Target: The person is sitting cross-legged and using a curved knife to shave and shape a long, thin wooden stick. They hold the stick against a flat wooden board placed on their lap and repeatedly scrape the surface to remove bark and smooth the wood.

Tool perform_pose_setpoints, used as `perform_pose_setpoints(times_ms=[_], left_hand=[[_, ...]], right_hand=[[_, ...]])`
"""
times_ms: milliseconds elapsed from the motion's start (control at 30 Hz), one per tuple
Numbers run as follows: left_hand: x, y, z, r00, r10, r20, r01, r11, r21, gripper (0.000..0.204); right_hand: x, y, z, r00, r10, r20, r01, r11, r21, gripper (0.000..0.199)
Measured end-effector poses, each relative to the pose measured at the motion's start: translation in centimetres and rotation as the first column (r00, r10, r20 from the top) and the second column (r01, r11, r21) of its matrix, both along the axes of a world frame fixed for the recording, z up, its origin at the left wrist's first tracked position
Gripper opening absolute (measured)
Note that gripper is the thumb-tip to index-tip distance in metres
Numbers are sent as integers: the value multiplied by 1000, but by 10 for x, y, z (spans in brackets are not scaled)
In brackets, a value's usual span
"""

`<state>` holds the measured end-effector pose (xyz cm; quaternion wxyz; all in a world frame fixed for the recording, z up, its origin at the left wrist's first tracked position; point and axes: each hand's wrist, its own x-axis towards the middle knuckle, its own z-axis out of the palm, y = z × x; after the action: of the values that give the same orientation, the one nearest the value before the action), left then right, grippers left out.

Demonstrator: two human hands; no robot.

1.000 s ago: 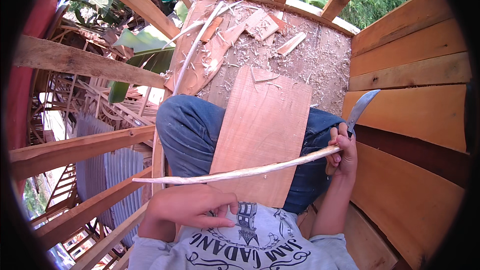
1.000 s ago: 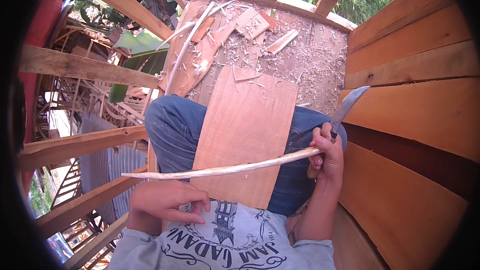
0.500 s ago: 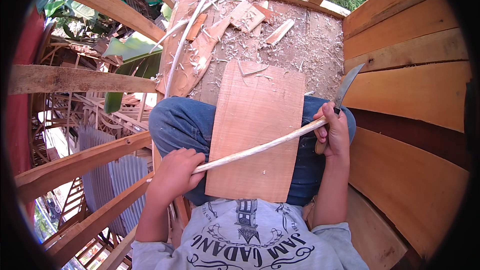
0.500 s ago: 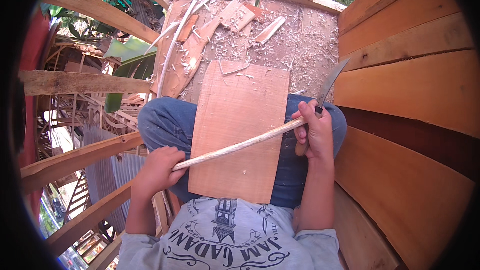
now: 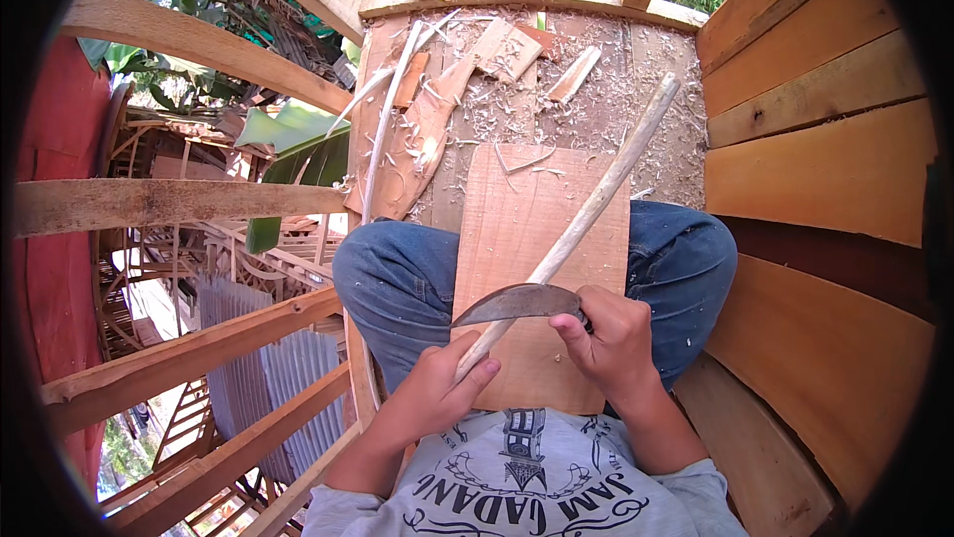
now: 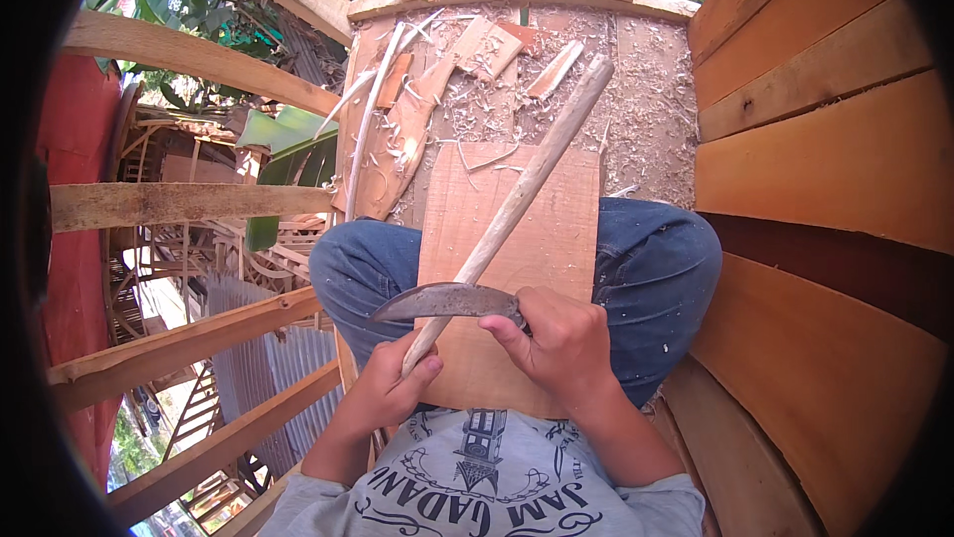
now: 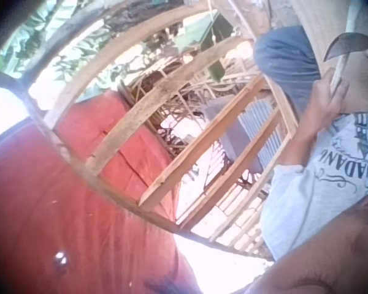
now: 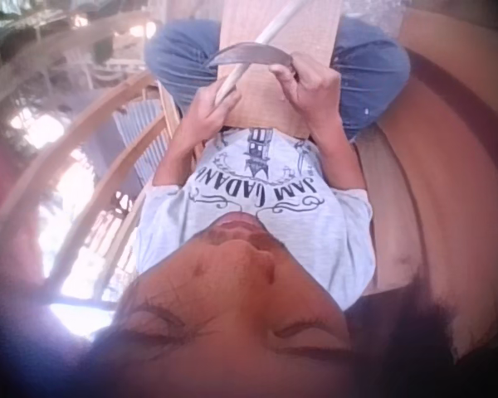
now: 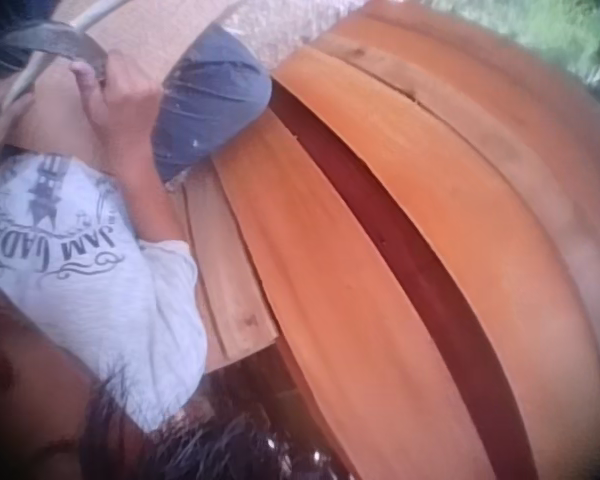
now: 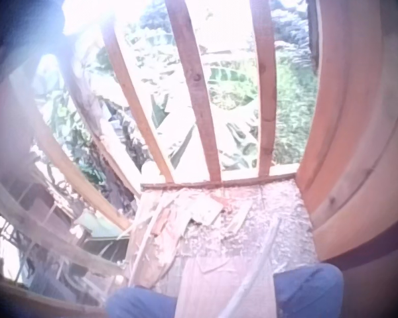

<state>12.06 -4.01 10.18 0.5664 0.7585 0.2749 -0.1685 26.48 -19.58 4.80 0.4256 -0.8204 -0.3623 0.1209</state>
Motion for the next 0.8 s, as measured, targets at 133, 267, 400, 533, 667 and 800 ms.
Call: perform_pose_setpoints(times_ms=[133,267,400,533,667,800], left_hand=[[-1,-6,1,1000,2,3,-3,992,128,26],[-3,-13,3,999,-19,-27,22,993,112,25],[-3,-16,1,1000,13,-28,-12,999,42,23],[-2,-15,-1,998,55,16,-55,998,34,21],[-4,-18,-3,998,68,13,-68,998,-17,20],[-5,-22,-4,999,39,30,-39,999,0,21]], right_hand=[[30,-3,1,973,-20,230,32,998,-47,57],[61,-13,-10,963,-181,200,171,983,68,60],[65,-15,-9,953,-156,258,160,987,7,61],[43,-8,-8,984,-97,148,101,995,-17,60],[30,-2,0,970,59,238,-55,998,-24,59],[57,-9,-27,975,-88,202,76,995,69,56]])
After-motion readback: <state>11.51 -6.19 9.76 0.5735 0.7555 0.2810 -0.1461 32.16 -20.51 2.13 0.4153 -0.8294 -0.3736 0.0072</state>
